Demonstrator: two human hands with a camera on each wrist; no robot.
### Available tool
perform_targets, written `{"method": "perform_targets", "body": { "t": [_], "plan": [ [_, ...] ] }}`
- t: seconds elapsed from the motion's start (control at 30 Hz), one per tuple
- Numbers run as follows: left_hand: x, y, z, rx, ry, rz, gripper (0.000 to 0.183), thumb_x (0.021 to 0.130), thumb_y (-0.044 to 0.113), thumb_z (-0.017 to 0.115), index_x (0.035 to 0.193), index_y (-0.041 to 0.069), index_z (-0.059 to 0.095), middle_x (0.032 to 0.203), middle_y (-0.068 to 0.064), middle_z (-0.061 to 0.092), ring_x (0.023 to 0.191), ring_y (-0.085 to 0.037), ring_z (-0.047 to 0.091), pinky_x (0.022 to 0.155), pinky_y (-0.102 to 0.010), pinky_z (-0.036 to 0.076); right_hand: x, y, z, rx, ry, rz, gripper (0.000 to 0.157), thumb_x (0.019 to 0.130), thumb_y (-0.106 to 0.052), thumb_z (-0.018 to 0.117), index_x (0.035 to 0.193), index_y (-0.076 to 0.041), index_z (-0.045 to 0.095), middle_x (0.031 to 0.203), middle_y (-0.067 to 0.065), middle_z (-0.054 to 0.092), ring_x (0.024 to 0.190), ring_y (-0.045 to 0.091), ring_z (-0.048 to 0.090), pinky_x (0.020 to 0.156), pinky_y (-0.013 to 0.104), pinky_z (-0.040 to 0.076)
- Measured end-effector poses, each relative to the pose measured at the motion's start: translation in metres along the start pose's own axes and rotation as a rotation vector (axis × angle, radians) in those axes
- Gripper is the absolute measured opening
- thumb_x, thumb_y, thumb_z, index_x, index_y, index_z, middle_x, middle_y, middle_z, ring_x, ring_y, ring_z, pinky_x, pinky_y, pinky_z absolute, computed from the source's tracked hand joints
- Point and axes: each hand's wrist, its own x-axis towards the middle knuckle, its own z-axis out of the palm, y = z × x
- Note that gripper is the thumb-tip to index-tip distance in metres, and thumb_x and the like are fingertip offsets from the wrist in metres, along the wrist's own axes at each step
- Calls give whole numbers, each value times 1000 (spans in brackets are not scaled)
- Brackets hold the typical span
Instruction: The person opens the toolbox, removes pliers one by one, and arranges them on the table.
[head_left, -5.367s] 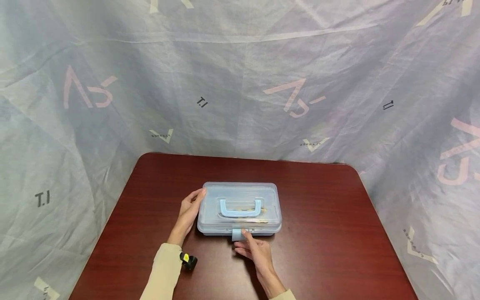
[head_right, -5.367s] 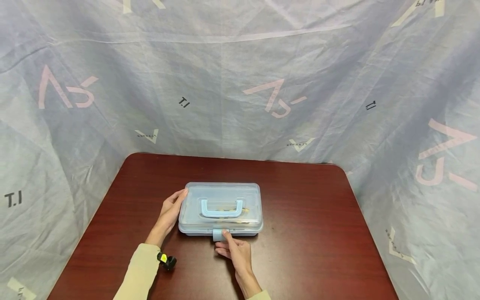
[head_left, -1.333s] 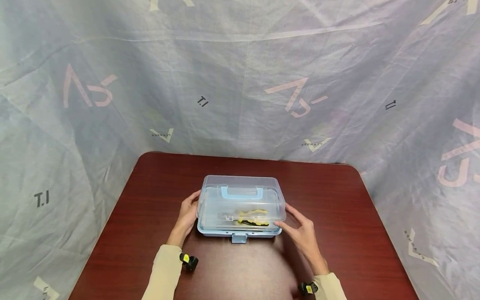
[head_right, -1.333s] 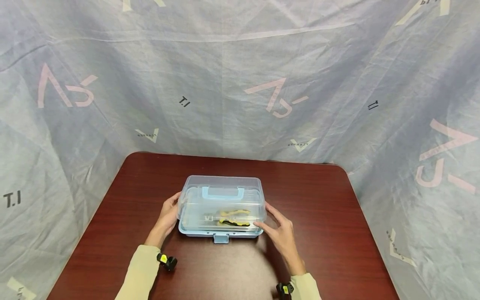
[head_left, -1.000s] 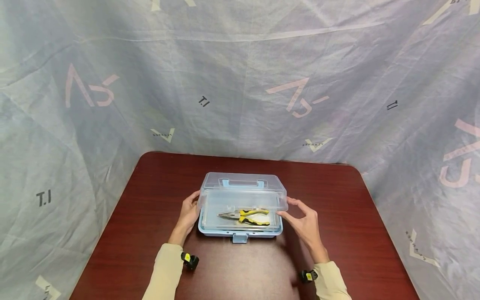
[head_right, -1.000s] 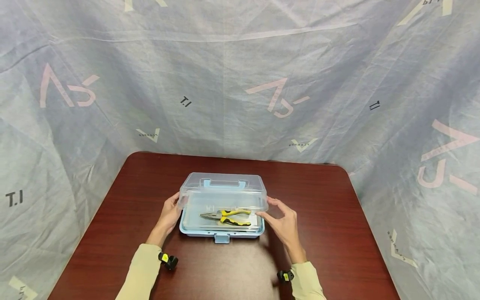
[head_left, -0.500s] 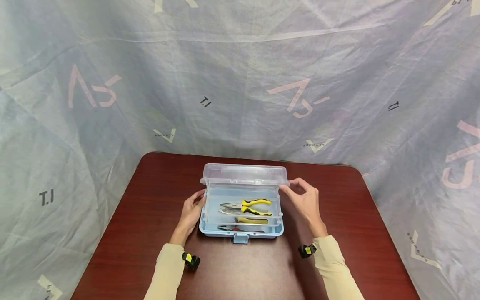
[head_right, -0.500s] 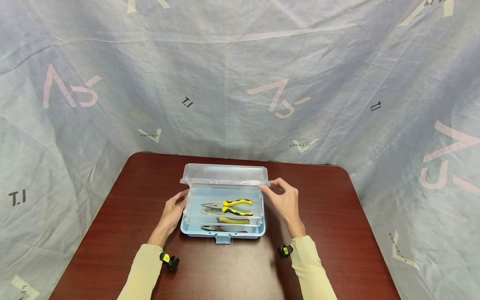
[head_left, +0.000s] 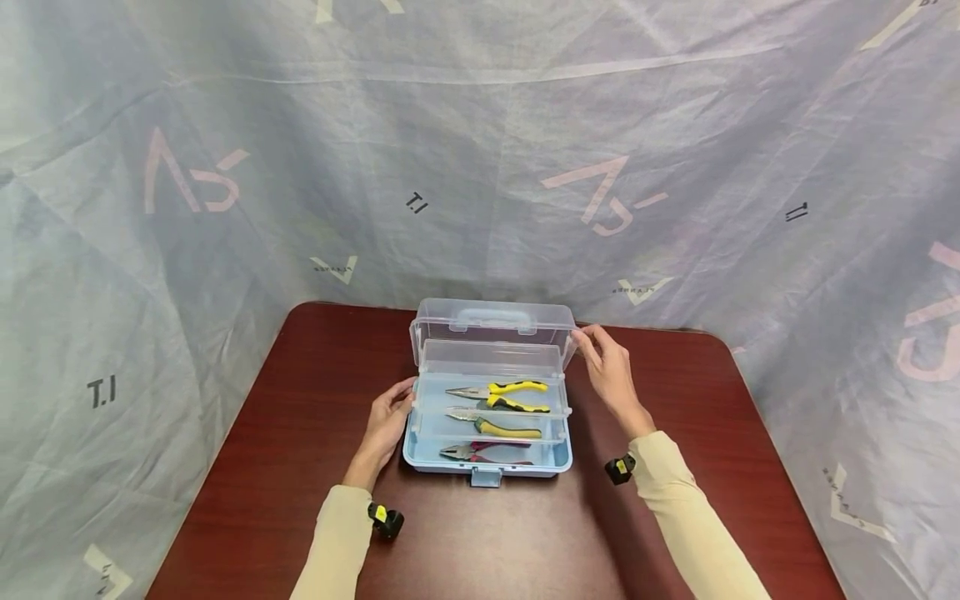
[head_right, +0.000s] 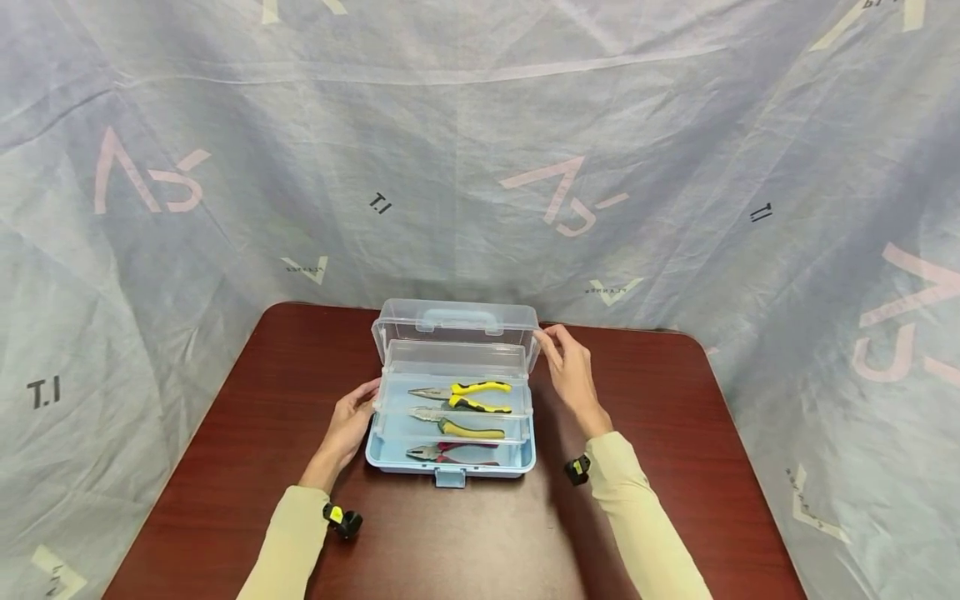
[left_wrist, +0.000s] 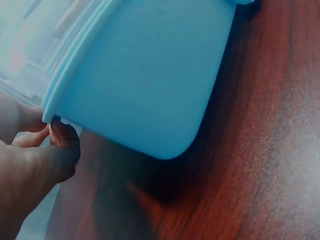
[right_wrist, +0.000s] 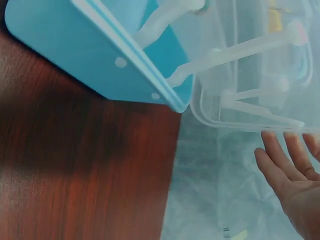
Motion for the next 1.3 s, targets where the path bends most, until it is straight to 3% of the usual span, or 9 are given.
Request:
{"method": "perform_targets", "body": {
  "t": [0.2, 0.4, 0.63, 0.8, 1.1, 1.3],
  "plan": [
    [2, -3, 1, -4, 32, 11, 33, 96, 6, 54, 129, 6, 56, 120, -11, 50, 95, -13, 55, 76, -19, 46, 11, 12, 10, 118, -129, -8, 22, 100, -20, 48, 114, -3, 53, 99, 16, 61, 91, 32, 64, 79, 44, 53],
    [-1, 1, 4, -1, 19, -6, 35, 97, 10, 54, 132, 4, 54, 125, -14, 47, 99, -16, 53, 77, -18, 45, 15, 19, 17, 53, -149, -61, 27, 96, -4, 54, 122, -1, 48, 100, 16, 58, 90, 28, 60, 74, 41, 52],
    [-1, 2, 3, -1, 15, 3, 35, 97, 8, 53, 132, 4, 53, 125, -15, 48, 102, -20, 51, 78, -18, 44, 26, 27, 23, 33, -229, -8, 40, 90, 7, 55, 128, 1, 45, 108, 21, 57, 96, 33, 59, 82, 45, 49],
    [1, -2, 2, 8, 39, 26, 33, 97, 11, 54, 130, 7, 57, 123, -12, 50, 102, -18, 52, 81, -18, 44, 34, 30, 27, 2, -324, 27, 49, 90, 8, 54, 136, 1, 39, 112, 23, 55, 102, 38, 58, 86, 48, 48],
    [-1, -3, 2, 10, 34, 17, 33, 97, 10, 55, 130, 8, 57, 122, -12, 49, 101, -18, 53, 82, -22, 45, 44, 41, 38, -66, -426, 82, 52, 91, 5, 52, 141, 3, 36, 115, 25, 55, 104, 38, 58, 88, 48, 47],
    [-2, -2, 3, 9, 50, 22, 33, 96, 10, 55, 130, 8, 57, 122, -12, 50, 99, -17, 54, 79, -18, 45, 44, 50, 45, -10, -501, 124, 52, 92, 4, 49, 142, 8, 33, 121, 28, 53, 105, 39, 56, 89, 50, 46]
  ]
}}
